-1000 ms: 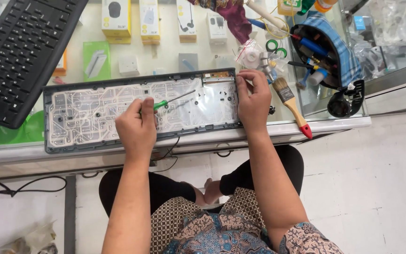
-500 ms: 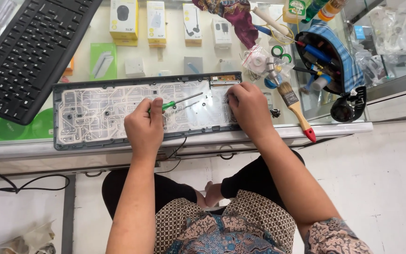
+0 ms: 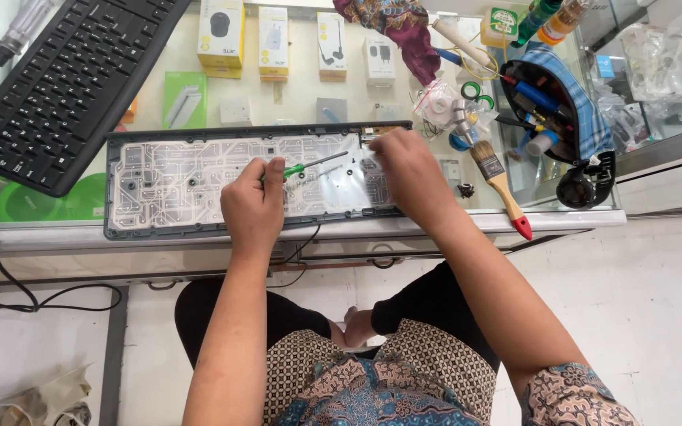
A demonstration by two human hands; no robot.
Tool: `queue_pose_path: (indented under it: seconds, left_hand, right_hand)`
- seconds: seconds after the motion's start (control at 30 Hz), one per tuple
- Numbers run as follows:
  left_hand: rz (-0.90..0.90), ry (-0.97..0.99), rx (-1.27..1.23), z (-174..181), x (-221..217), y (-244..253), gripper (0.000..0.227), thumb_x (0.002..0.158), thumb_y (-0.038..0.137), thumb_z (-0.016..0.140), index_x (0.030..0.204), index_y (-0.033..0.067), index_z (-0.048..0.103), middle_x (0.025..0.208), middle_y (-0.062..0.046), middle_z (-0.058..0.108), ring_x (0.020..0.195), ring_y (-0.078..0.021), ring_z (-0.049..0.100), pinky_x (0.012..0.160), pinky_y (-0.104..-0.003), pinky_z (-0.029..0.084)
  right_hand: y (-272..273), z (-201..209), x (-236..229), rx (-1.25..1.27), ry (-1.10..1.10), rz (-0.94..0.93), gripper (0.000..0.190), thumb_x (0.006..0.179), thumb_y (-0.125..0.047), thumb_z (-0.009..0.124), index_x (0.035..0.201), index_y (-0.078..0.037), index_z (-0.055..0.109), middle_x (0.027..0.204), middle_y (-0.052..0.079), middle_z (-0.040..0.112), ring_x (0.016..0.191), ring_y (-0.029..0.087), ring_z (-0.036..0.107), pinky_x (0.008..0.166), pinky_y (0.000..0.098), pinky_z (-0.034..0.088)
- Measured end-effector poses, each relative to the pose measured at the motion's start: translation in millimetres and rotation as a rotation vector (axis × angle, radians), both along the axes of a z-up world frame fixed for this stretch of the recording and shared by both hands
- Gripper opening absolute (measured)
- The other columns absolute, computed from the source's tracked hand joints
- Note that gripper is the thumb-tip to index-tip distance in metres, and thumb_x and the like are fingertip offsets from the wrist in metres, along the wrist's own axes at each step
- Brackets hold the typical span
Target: Disassembling a computer keyboard to remove the internal membrane and cleaning the plastic casing with a brush before inspecting the ribbon cable.
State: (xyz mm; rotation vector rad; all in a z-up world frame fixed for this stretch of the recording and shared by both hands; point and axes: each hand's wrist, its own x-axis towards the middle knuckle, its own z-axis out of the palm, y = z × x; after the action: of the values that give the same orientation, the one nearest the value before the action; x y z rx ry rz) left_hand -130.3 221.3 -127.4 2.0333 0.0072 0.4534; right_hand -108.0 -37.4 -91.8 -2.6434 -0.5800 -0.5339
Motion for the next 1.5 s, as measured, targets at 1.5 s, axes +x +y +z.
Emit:
queue_pose_path:
  seconds: [1.5]
  left_hand:
    - [0.041,-0.146,-0.091,1,-5,0,0.052,0.119,0.031,0.055,0.070,0.0133,0.059,0.047,-0.001,0.052,0.046,-0.0205,0.056,0.063,-0.032,0.050]
  right_hand:
    - [-77,-10,-50,0.344,0.070,-0.278,0.021,0.095,0.002,0.077,0.113,-0.008,0.078,0.102,0.010,0.070,0.089,0.029,0.075,0.077,0.0370,0.063]
